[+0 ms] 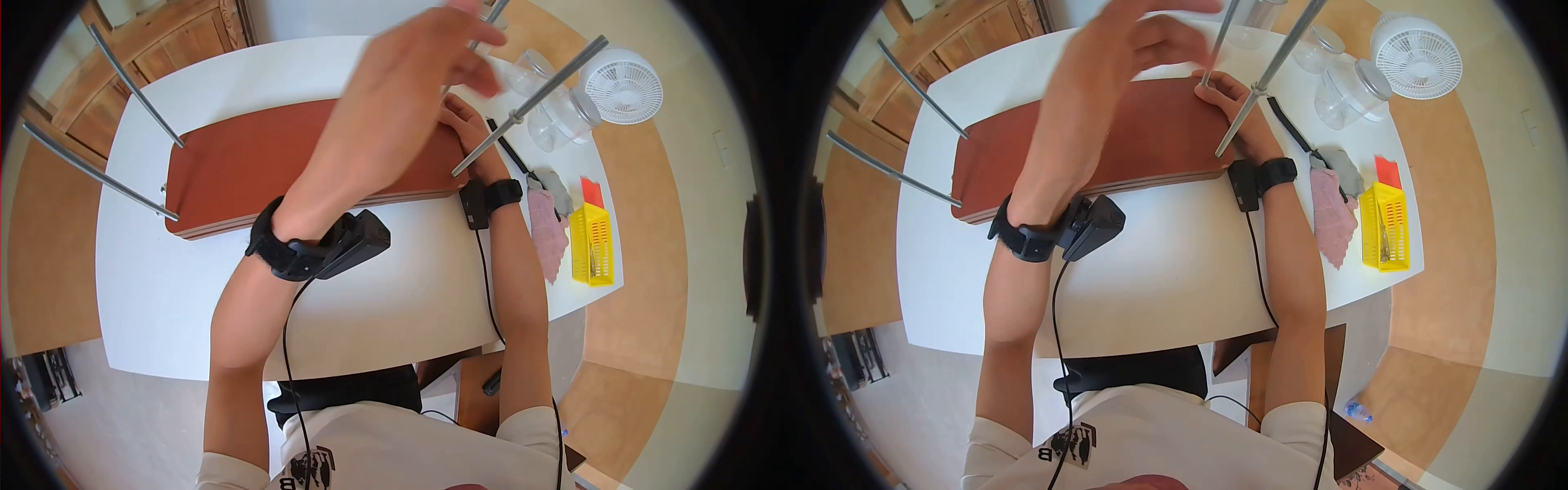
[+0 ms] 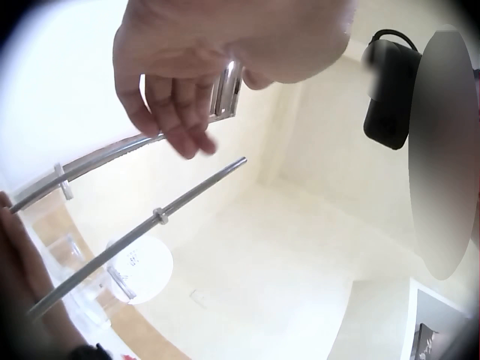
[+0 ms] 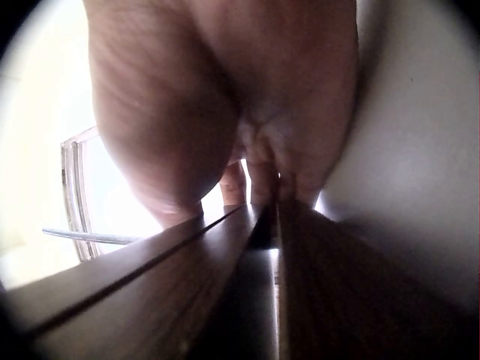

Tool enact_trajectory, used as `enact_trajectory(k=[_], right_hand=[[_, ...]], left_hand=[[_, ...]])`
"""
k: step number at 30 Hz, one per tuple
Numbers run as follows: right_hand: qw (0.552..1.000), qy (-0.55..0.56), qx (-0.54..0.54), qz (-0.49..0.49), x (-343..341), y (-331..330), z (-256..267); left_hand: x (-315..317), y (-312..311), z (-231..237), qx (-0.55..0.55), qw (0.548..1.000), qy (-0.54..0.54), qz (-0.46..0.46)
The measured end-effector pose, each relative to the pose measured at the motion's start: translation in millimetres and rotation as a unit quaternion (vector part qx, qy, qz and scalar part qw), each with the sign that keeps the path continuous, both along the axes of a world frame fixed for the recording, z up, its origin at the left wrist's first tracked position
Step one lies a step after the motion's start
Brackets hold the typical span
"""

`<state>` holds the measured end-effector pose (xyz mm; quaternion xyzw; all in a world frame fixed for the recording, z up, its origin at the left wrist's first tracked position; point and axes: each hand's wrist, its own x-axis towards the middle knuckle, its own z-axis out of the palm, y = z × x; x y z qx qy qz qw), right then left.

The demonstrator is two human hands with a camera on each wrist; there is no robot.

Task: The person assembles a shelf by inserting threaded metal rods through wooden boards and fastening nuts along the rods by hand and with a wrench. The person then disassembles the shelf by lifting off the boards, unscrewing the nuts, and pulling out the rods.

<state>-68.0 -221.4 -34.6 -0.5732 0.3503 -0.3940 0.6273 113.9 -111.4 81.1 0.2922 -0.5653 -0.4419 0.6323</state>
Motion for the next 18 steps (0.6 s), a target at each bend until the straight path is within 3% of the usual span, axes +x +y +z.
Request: enact_trajectory(k=[2, 4, 6, 7, 8, 10, 12, 13, 16, 18], right_hand=[[0.998, -0.006, -0.067, -0.014, 1, 7, 2], [0.997, 0.061, -0.047, -0.027, -9, 1, -9], [0.998, 0.009, -0.008, -0.058, -1, 17, 5], [1.000, -0.009, -0.022, -0.019, -1, 9, 2], [0.999, -0.026, -0.036, 0.019, 4, 7, 9], [0.999, -0.007, 0.000, -0.037, 3, 11, 11], [1.000, 0.008, 0.001, -0.017, 2, 7, 9], [0.999, -0.027, 0.007, -0.018, 3, 15, 12], [0.999, -0.035, -0.018, 0.007, 3, -7, -3], [0.995, -0.093, -0.045, -0.006, -2, 10, -3]], left_hand=[[-13, 11, -7, -0.036, 0.998, -0.044, -0.028], [-13, 19, -2, -0.054, 0.996, -0.066, -0.040], [-7, 24, 18, 0.127, 0.971, -0.155, -0.128], [-3, 20, 15, 0.128, 0.971, -0.156, -0.130], [2, 12, 8, 0.100, 0.985, -0.105, -0.097], [-2, 2, -3, 0.074, 0.994, -0.052, -0.066], [-10, -2, -12, -0.213, 0.975, -0.053, 0.044], [-13, 4, -10, -0.212, 0.975, -0.052, 0.045], [-19, 32, 11, 0.073, 0.987, -0.091, -0.108], [-16, 29, 12, 0.062, 0.989, -0.094, -0.095]])
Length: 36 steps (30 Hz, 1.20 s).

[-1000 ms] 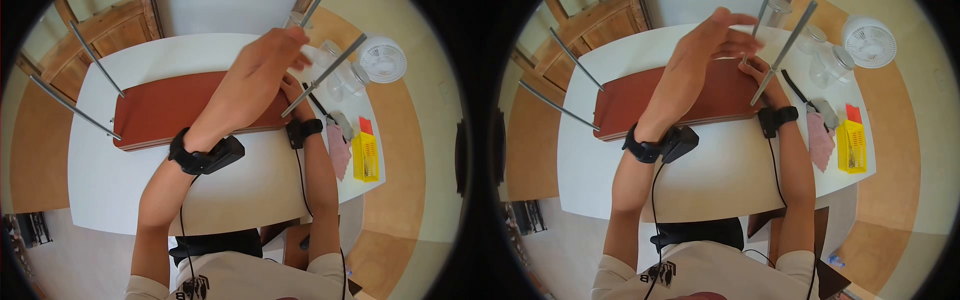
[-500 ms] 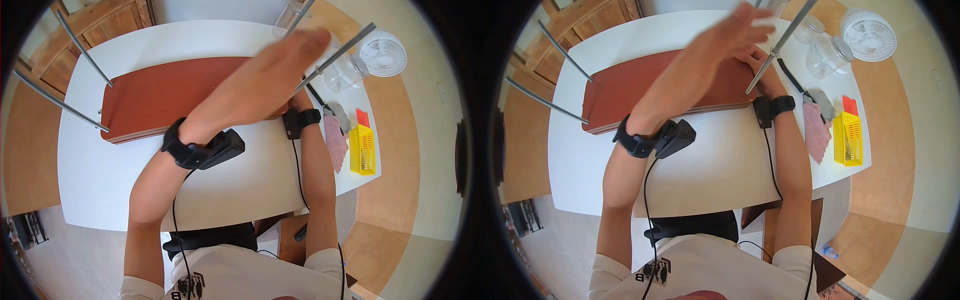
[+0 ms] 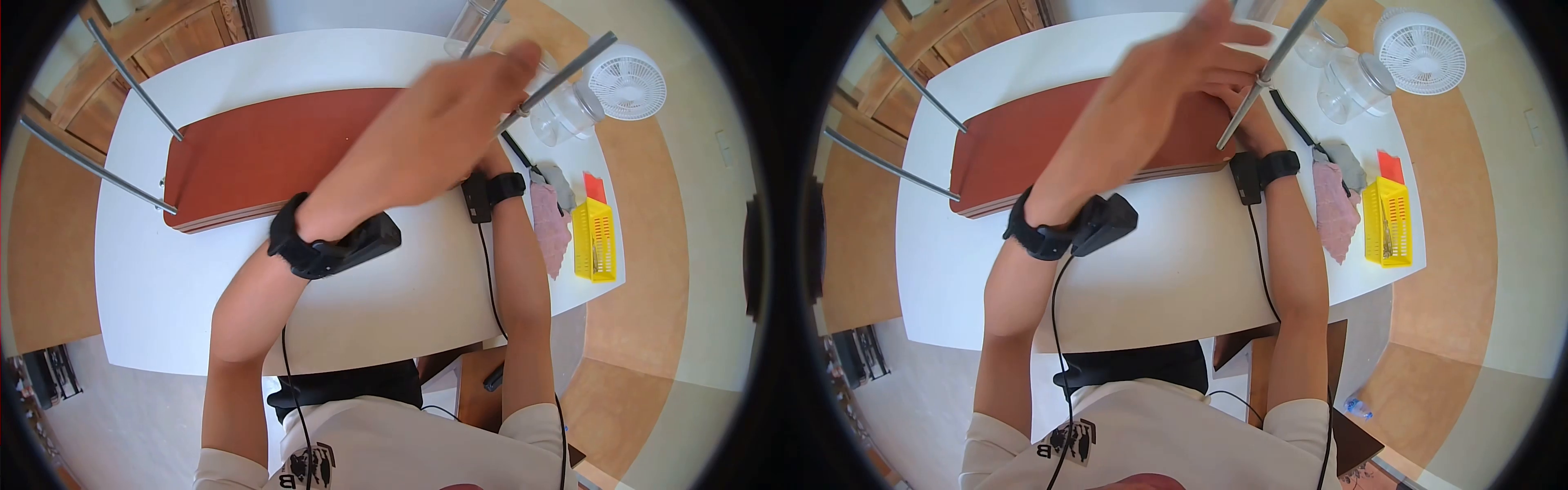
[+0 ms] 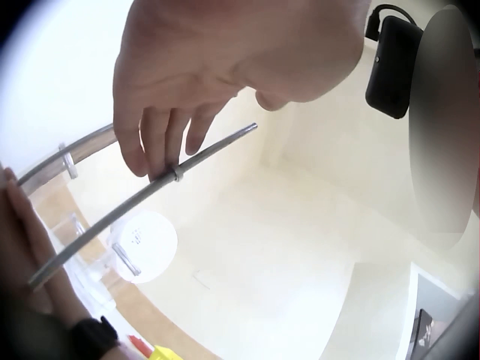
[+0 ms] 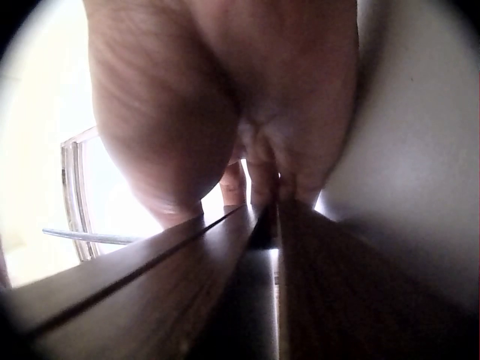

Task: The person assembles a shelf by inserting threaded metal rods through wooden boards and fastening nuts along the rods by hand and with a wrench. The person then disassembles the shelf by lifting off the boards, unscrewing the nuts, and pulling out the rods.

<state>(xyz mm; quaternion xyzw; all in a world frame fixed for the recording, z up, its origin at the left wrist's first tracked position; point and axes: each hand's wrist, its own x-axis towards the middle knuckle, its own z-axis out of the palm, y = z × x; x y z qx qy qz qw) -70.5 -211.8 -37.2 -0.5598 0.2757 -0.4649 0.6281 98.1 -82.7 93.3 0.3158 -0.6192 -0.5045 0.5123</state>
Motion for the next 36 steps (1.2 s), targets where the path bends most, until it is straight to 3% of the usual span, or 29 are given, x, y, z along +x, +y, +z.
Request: enact_trajectory(k=[2, 4, 6, 7, 9, 12, 15, 16, 18, 19, 21, 22, 24, 25, 26, 28, 30, 31, 32, 34, 35, 36], right_hand=[[0.996, 0.077, 0.045, -0.006, 4, 1, 10], [0.996, 0.075, 0.045, -0.011, 2, 3, 14], [0.993, 0.109, 0.028, 0.016, -3, -15, 0], [0.997, 0.057, 0.044, -0.013, 5, 7, 13], [0.998, 0.056, 0.022, 0.005, -3, -24, -17], [0.999, 0.025, 0.018, 0.029, -4, -29, -20], [0.995, 0.088, 0.034, -0.004, 3, 5, 16], [0.996, 0.085, 0.034, -0.005, 2, 2, 14], [0.995, 0.075, 0.070, 0.015, 2, -8, 7], [0.994, 0.093, 0.054, 0.016, 0, -12, 3], [0.993, 0.097, 0.061, -0.001, -2, -6, 4], [0.992, 0.102, 0.070, -0.018, -2, -4, 5], [0.997, 0.066, 0.040, 0.023, -5, -25, -14], [0.997, 0.037, 0.012, 0.060, -6, -32, -22], [0.998, 0.021, 0.010, 0.054, -3, -29, -18], [0.998, 0.044, 0.020, 0.041, -1, -25, -15], [0.997, 0.059, -0.005, 0.047, -6, -32, -18], [0.997, 0.054, -0.004, 0.052, -5, -34, -21], [0.997, 0.049, -0.003, 0.061, -4, -35, -24], [0.998, 0.005, 0.016, 0.061, -2, -34, -25], [0.998, 0.013, 0.019, 0.057, -3, -32, -23], [0.998, 0.021, 0.020, 0.055, -3, -31, -21]], left_hand=[[8, -8, -4, -0.006, 0.996, 0.057, 0.069], [6, -18, -9, 0.007, 0.997, 0.044, 0.057], [-18, -30, -27, -0.232, 0.943, 0.163, 0.176], [-19, -25, -26, -0.231, 0.942, 0.163, 0.178], [-20, -13, -22, -0.127, 0.986, 0.073, 0.079], [-6, -10, -14, -0.039, 0.999, 0.026, 0.009], [19, -16, -7, 0.017, 0.998, 0.061, -0.001], [15, -13, 2, 0.018, 0.998, 0.058, -0.002], [2, -7, 20, 0.023, 0.988, 0.088, 0.123], [-7, -9, 10, 0.022, 0.989, 0.085, 0.123], [-23, -16, -22, -0.138, 0.974, 0.075, 0.166], [-22, -14, -21, -0.142, 0.974, 0.068, 0.164], [-17, -9, -18, -0.024, 0.999, 0.026, 0.022], [-20, -13, -19, -0.054, 0.995, 0.037, 0.075], [-9, -9, -9, -0.056, 0.996, 0.022, 0.068], [23, 2, 16, 0.023, 0.994, -0.025, 0.104], [19, -7, 9, -0.023, 0.974, 0.005, 0.227], [35, -10, 30, -0.023, 0.994, -0.064, 0.087], [20, -15, 23, -0.022, 0.993, -0.073, 0.088], [-28, -25, 8, -0.089, 0.977, 0.021, 0.190], [-25, -26, 6, -0.069, 0.990, -0.037, 0.119], [-23, -23, 8, -0.073, 0.989, -0.047, 0.119]])
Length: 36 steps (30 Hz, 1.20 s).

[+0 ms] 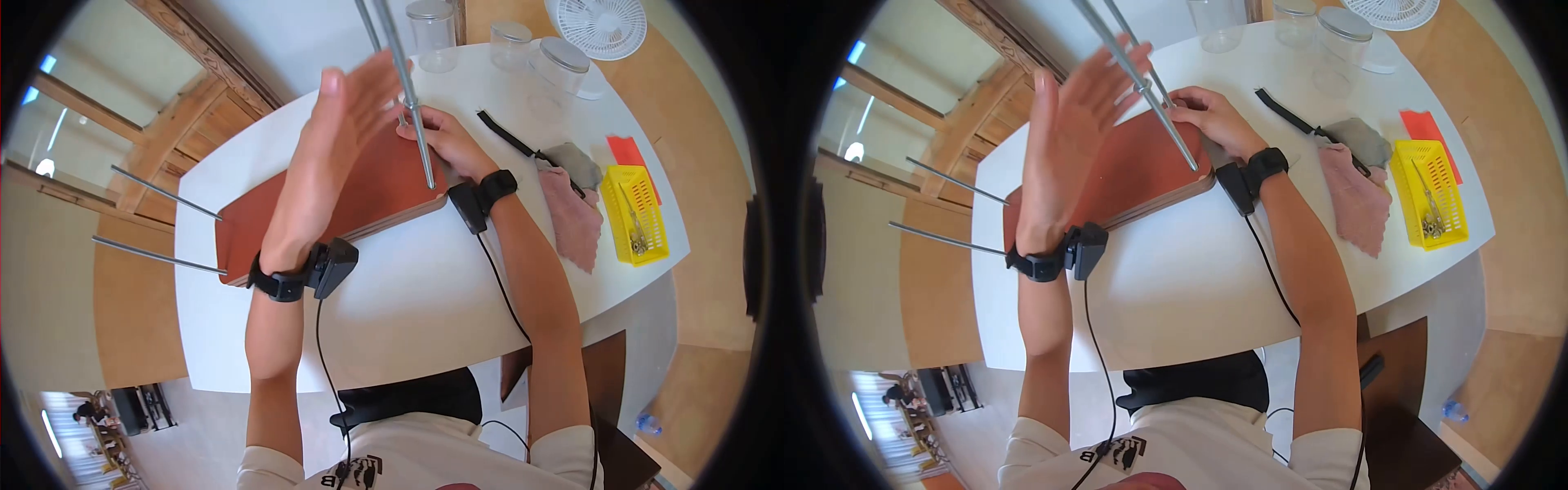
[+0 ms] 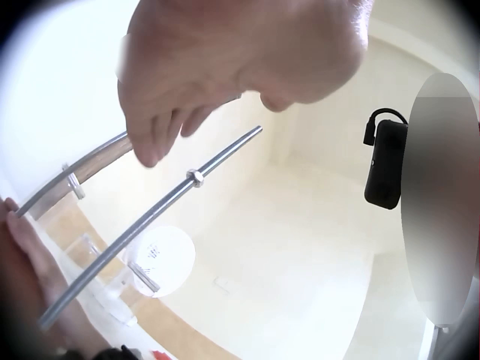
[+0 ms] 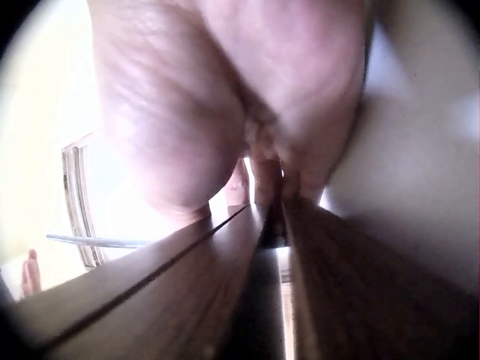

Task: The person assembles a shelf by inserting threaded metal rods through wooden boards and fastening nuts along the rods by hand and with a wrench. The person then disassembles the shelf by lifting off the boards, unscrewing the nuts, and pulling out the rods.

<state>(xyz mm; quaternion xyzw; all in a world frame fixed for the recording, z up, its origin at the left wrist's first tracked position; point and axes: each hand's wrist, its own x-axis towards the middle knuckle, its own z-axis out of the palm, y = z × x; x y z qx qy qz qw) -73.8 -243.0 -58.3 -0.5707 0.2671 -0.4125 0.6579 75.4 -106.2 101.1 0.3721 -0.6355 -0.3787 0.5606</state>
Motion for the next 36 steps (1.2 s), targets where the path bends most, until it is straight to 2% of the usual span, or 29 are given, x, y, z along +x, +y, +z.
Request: enact_trajectory(k=[2, 3, 4, 5, 6, 8, 9, 12, 14, 15, 17, 18, 21, 23, 24, 26, 27, 28, 29, 30, 31, 32, 33, 34, 35, 36], right_hand=[[1.000, -0.024, -0.003, 0.006, 3, -5, -5], [0.999, -0.036, -0.003, 0.010, 2, -7, -9], [0.999, -0.043, -0.001, 0.007, 0, -7, -8], [1.000, -0.027, -0.003, 0.002, -1, -6, -7], [1.000, -0.009, -0.006, 0.000, -2, -5, -6], [1.000, -0.010, -0.003, 0.001, -1, -6, -8], [1.000, -0.007, -0.003, 0.001, 0, -7, -7], [0.999, -0.029, 0.015, 0.006, 0, -6, -7], [1.000, -0.023, 0.015, 0.008, 0, -5, -3], [1.000, -0.013, 0.019, 0.004, -1, -4, -3], [1.000, -0.005, 0.014, 0.000, -1, -4, -4], [1.000, 0.006, 0.005, -0.005, 0, -4, -3], [1.000, 0.007, 0.002, -0.002, -2, -3, -1], [1.000, -0.008, 0.007, 0.006, -2, -4, -3], [1.000, -0.024, 0.013, 0.012, -2, -5, -4], [1.000, -0.023, 0.009, 0.007, 0, -4, -4], [1.000, -0.023, 0.008, 0.001, 0, -4, -4], [1.000, -0.024, 0.005, -0.002, -1, -4, -4], [1.000, -0.016, 0.002, -0.005, -1, -5, -5], [1.000, -0.006, -0.001, -0.006, 0, -6, -5], [1.000, -0.003, -0.003, -0.004, 0, -7, -6], [1.000, 0.000, -0.006, -0.003, 0, -6, -5], [1.000, -0.003, -0.003, -0.003, -1, -4, -2], [1.000, -0.007, 0.000, -0.003, -2, -2, 0], [1.000, -0.004, -0.003, 0.000, -2, -1, 1], [1.000, -0.009, -0.004, 0.000, -2, -1, 1]], left_hand=[[4, 9, 6, 0.064, 0.996, -0.028, -0.047], [9, 13, 5, 0.074, 0.997, -0.013, 0.036], [19, 18, 8, 0.045, 0.988, -0.071, 0.127], [45, 19, 11, 0.080, 0.992, -0.010, 0.101], [52, 19, 10, 0.053, 0.995, 0.052, 0.060], [53, 10, 13, 0.031, 0.997, 0.068, 0.009], [47, 8, 10, 0.027, 0.997, 0.065, 0.015], [-6, 5, 6, 0.061, 0.995, 0.044, -0.063], [-12, 14, 4, 0.030, 0.999, 0.021, -0.002], [4, 16, 7, 0.029, 0.999, 0.016, -0.002], [33, 23, 30, 0.105, 0.994, 0.005, 0.038], [23, 25, 16, 0.042, 0.989, 0.045, 0.136], [5, 11, 16, 0.023, 0.991, 0.052, 0.125], [-45, 6, 22, 0.028, 0.981, 0.130, 0.140], [-38, 7, 21, 0.024, 0.981, 0.131, 0.140], [-13, 13, 21, 0.043, 0.999, 0.000, 0.032], [-3, 16, 25, 0.050, 0.995, -0.044, 0.072], [31, 10, 25, 0.046, 0.996, -0.045, 0.069], [80, -1, 19, 0.103, 0.984, 0.057, -0.136], [105, -7, 16, 0.155, 0.917, 0.156, -0.332], [100, -5, 16, 0.130, 0.937, 0.153, -0.285], [65, 1, 19, 0.126, 0.938, 0.155, -0.284], [10, 7, 24, 0.072, 0.987, 0.118, -0.082], [-23, 10, 25, 0.016, 0.989, 0.076, 0.124], [-26, 11, 24, 0.050, 0.993, 0.083, 0.063], [-22, 14, 23, 0.048, 0.993, 0.085, 0.065]])
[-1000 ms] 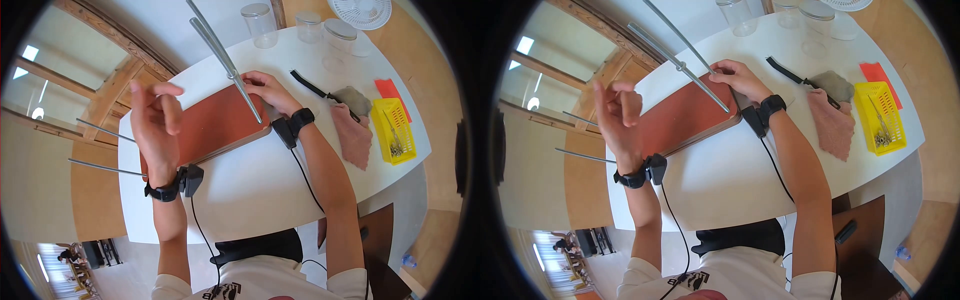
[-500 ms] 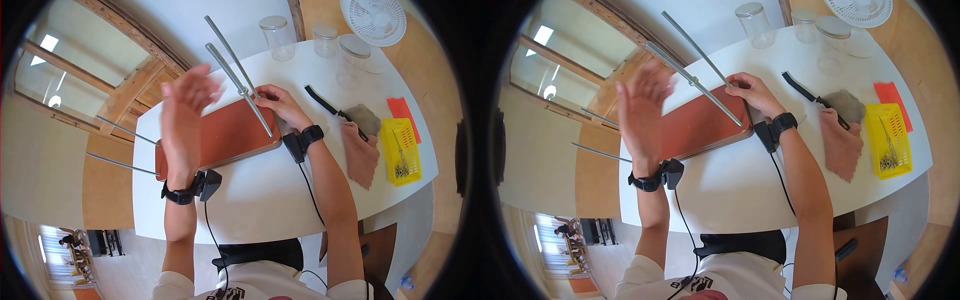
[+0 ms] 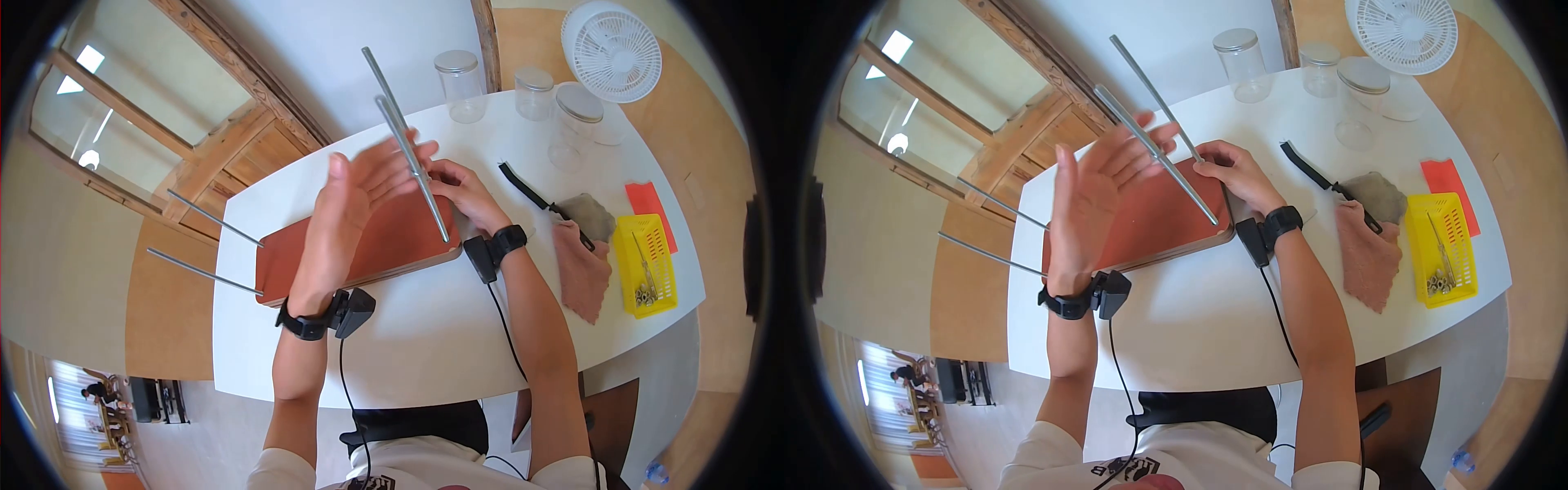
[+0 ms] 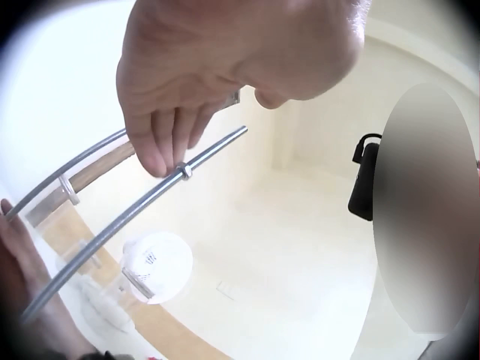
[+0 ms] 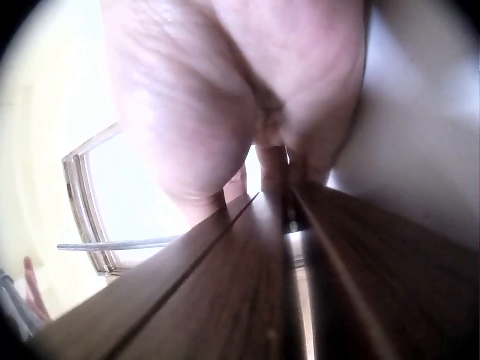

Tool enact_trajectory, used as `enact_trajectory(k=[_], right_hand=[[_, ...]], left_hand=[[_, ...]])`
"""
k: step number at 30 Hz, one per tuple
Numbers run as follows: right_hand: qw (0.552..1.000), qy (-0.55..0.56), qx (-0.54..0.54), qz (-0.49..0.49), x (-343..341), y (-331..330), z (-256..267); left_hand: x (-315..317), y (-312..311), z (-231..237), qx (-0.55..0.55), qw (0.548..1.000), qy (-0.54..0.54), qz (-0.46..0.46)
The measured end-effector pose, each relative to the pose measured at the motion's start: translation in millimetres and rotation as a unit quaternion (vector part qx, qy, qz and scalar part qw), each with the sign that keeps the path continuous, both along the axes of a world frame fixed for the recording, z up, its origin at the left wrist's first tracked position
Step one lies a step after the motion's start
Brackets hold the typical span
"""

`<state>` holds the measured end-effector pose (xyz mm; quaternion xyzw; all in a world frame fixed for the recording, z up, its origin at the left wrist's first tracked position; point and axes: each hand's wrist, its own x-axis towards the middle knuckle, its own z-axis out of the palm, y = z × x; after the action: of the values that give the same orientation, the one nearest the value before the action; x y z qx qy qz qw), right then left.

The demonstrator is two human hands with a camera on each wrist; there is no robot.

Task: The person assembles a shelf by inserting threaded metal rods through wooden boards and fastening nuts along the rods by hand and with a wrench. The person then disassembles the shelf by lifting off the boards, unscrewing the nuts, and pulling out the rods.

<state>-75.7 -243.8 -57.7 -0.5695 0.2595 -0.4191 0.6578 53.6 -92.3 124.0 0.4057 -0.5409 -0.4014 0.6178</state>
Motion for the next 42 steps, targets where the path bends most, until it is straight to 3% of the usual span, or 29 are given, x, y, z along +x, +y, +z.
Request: enact_trajectory(k=[2, 4, 5, 6, 7, 8, 9, 10, 13, 16, 21, 22, 25, 27, 28, 30, 31, 32, 34, 36, 39, 42], right_hand=[[1.000, -0.005, 0.000, -0.002, 1, 1, 1], [1.000, -0.003, 0.020, 0.003, 0, 1, 2], [1.000, -0.001, 0.020, 0.002, 0, 1, 3], [1.000, 0.004, 0.016, 0.001, 0, 0, 2], [1.000, 0.011, 0.011, 0.001, 0, 0, 2], [1.000, 0.015, 0.009, 0.003, 1, 0, 1], [1.000, 0.009, 0.011, 0.003, 1, 0, -1], [1.000, 0.002, 0.011, 0.002, 1, -1, -1], [1.000, -0.018, -0.011, 0.018, 0, -3, -3], [1.000, 0.002, -0.001, 0.001, 1, 1, 3], [1.000, 0.014, -0.001, 0.011, 0, -2, 1], [1.000, 0.009, -0.007, 0.007, 1, -1, 2], [1.000, -0.006, -0.006, 0.005, 4, 0, 0], [1.000, -0.018, 0.006, 0.002, 3, 1, 0], [1.000, 0.000, -0.004, 0.005, 2, 1, 2], [1.000, 0.023, -0.013, 0.007, 1, 0, 5], [1.000, 0.009, -0.007, 0.009, 1, 1, 3], [1.000, -0.007, -0.003, 0.012, 2, 2, 3], [1.000, 0.000, 0.013, 0.013, 2, 5, 7], [1.000, -0.005, 0.019, 0.013, 0, 6, 8], [1.000, 0.008, 0.010, 0.010, 1, 5, 8], [1.000, 0.011, 0.005, 0.013, 1, -4, -4]], left_hand=[[16, 7, 0, 0.015, 0.992, -0.127, 0.010], [41, 17, 6, 0.049, 0.976, -0.184, 0.107], [85, 5, 3, 0.045, 0.989, -0.086, -0.107], [120, -8, -2, 0.038, 0.949, 0.017, -0.314], [95, -5, -1, 0.036, 0.949, 0.021, -0.313], [47, 0, 2, -0.007, 0.990, -0.041, -0.138], [16, 2, 3, -0.049, 0.993, -0.101, 0.042], [10, 0, 1, -0.034, 0.994, -0.093, -0.037], [4, 0, 1, -0.031, 0.995, -0.084, -0.048], [39, 8, 14, 0.062, 0.962, -0.222, 0.147], [19, -9, 9, -0.087, 0.992, -0.086, 0.030], [14, -10, 5, -0.076, 0.994, -0.071, -0.035], [13, 2, 6, -0.048, 0.996, -0.071, -0.040], [39, 6, 12, 0.014, 0.982, -0.185, 0.042], [49, 5, 12, 0.019, 0.982, -0.185, 0.043], [61, 1, 8, 0.003, 0.991, -0.134, -0.031], [29, -3, 3, -0.092, 0.991, -0.087, 0.033], [9, -3, 2, -0.088, 0.992, -0.084, 0.034], [-12, -1, 2, -0.060, 0.997, 0.041, 0.012], [5, 4, 6, -0.051, 0.998, -0.013, -0.021], [28, 9, 10, -0.006, 0.987, -0.131, 0.093], [31, 5, 6, -0.055, 0.983, -0.145, 0.102]])
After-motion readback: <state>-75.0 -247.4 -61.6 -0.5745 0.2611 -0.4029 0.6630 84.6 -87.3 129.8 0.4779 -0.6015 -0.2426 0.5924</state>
